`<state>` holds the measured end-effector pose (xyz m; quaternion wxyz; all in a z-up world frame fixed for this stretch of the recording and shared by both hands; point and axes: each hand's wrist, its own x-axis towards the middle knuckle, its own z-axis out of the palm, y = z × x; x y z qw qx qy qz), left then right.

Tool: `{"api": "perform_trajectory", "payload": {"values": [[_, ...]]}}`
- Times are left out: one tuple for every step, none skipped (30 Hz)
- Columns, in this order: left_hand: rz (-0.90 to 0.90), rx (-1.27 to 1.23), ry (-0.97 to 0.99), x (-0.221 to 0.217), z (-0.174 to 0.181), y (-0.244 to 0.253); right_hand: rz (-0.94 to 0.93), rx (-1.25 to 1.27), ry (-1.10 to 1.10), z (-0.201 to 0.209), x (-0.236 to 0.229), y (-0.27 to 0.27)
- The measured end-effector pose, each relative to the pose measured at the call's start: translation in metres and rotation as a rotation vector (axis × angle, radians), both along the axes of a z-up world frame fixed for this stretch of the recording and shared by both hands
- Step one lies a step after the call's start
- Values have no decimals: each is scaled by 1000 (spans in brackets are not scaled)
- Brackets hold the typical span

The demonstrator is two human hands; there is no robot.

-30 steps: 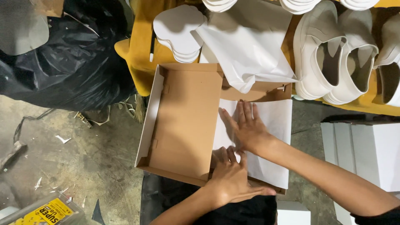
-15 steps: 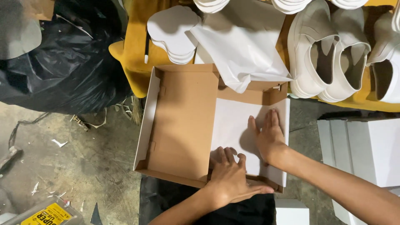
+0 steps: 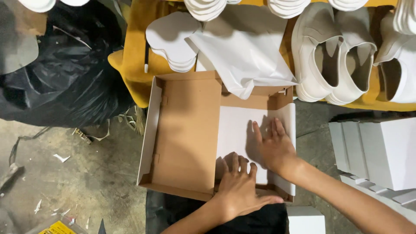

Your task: The person inserts insoles into white slip-on shoes, then places the shoes into a cardboard box lined with tissue paper. They close the box and write on its side with a marker.

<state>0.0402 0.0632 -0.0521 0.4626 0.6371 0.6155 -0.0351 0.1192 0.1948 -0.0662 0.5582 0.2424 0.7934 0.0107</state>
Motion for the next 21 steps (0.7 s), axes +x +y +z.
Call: {"api": "perform_trajectory", "payload": {"values": [[-8,6,0,1,-7,-1,-8,6,0,27,6,5],[-30,75,-17,3,-13,-3,-207,-9,370,53,13,8],[-52,145,-34,6,-20,-5,-399,-20,743,80,20,12],[-62,150,-38,8,-24,-8,-406,-11,740,76,39,14],[-64,276,-56,10,-28,-11,-583,130,1401,73,58,16],[-66,402,-73,12,-32,-16,-762,303,2059,69,76,17],[-75,406,-78,14,-31,-14,-762,316,2058,58,83,29],[-99,408,-127,14,-31,-14,-835,570,2175,47,90,41],[-122,410,-176,15,-30,-14,-898,839,2275,35,97,53],[-133,414,-174,13,-28,-13,-899,852,2280,14,107,65],[-130,292,-196,12,-27,-11,-980,676,2124,-7,118,77],[-123,166,-219,11,-24,-11,-1048,502,1957,-28,129,89],[-130,168,-218,8,-17,-8,-1050,509,1960,-29,124,91],[-133,124,-224,5,-10,-4,-1081,495,1995,-29,120,94],[-136,81,-229,2,-2,-1,-1112,481,2030,-29,114,98],[-137,88,-228,3,0,0,-1105,485,2036,-29,118,100],[-128,39,-233,4,2,1,-1113,476,1990,-29,122,102],[-115,-11,-237,4,4,1,-1119,463,1946,-30,124,104],[-113,-4,-236,4,3,2,-1110,463,1952,-29,121,104],[-126,-16,-232,5,2,1,-1068,489,2015,-29,119,103],[-140,-28,-229,5,2,1,-1024,516,2077,-29,116,102]]}}
